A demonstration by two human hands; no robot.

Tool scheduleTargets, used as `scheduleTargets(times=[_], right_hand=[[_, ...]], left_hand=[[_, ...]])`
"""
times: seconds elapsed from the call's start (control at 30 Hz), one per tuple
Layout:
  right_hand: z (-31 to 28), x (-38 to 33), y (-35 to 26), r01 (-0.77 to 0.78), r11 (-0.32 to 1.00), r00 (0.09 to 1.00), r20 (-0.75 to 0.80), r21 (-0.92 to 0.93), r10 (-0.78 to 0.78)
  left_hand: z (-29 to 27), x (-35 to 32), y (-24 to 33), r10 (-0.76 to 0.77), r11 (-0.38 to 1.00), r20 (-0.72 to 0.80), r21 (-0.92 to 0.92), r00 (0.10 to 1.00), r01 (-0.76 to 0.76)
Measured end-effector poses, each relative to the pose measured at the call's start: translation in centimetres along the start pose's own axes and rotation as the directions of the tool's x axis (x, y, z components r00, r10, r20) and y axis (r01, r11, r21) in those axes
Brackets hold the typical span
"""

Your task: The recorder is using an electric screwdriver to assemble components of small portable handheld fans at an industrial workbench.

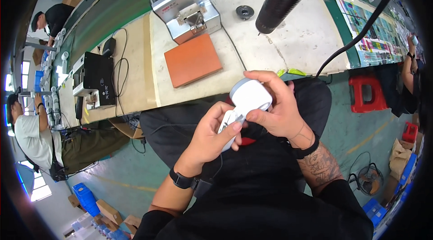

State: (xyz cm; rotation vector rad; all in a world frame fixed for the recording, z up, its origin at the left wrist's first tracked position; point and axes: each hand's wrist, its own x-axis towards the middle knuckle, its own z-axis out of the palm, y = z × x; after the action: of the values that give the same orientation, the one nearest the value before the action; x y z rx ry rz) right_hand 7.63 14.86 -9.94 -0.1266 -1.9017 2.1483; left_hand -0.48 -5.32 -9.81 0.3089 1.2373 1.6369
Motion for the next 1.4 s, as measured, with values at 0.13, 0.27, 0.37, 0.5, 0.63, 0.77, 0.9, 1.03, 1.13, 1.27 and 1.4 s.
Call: scheduleTargets(times=[0.13, 0.27, 0.37, 0.5, 0.63, 0.77, 0.9, 1.03, 1.13, 1.27, 1.4], right_hand=[[0.6, 0.1, 0.6, -0.028, 0.999, 0.999, -0.042, -0.025, 0.026], [1.1, 0.4, 1.4, -0.018, 0.997, 0.991, -0.133, -0.08, 0.007], [2.1, 2.5, 0.1, 0.107, 0.983, 0.887, -0.433, -0.148, -0.162], [-0.7, 7.8, -3.3, 0.38, 0.884, 0.673, -0.574, -0.272, -0.466], [-0.1, 12.5, -7.5, 0.587, 0.752, 0.721, -0.23, -0.299, -0.654], [-2.1, 13.7, -7.6, 0.466, 0.863, 0.836, -0.222, -0.195, -0.501], [-5.2, 13.8, -6.5, 0.572, 0.819, 0.808, -0.145, -0.033, -0.57], [-2.8, 13.5, -8.1, 0.401, 0.915, 0.912, -0.107, 0.029, -0.396], [0.6, 15.5, -8.1, 0.358, 0.923, 0.925, -0.192, 0.143, -0.329], [2.8, 17.7, -8.3, 0.487, 0.855, 0.873, -0.107, 0.176, -0.475], [4.9, 20.8, -7.8, 0.572, 0.808, 0.819, -0.134, 0.141, -0.557]], left_hand=[[0.0, 0.2, 2.1, 0.319, 0.708, -0.039, 0.674, 0.947, -0.211], [-0.3, 0.6, 4.0, 0.434, 0.53, -0.04, 0.82, 0.9, -0.219], [-2.9, -0.5, 7.8, 0.478, 0.377, -0.002, 0.904, 0.878, -0.203], [-7.0, 2.7, 9.8, 0.653, 0.293, 0.055, 0.901, 0.756, -0.319], [-8.7, 6.5, 9.2, 0.588, 0.262, 0.079, 0.923, 0.805, -0.282], [-8.5, 6.8, 9.4, 0.802, -0.107, 0.262, 0.947, 0.537, -0.302], [-8.7, 8.2, 7.8, 0.825, -0.005, 0.114, 0.981, 0.553, -0.195], [-8.7, 9.8, 7.1, 0.841, 0.06, 0.109, 0.955, 0.531, -0.291], [-10.8, 9.3, 7.1, 0.814, 0.005, 0.188, 0.944, 0.55, -0.33], [-10.3, 8.6, 7.7, 0.786, -0.02, 0.242, 0.93, 0.569, -0.368], [-9.6, 9.3, 7.8, 0.742, -0.052, 0.253, 0.945, 0.621, -0.323]])
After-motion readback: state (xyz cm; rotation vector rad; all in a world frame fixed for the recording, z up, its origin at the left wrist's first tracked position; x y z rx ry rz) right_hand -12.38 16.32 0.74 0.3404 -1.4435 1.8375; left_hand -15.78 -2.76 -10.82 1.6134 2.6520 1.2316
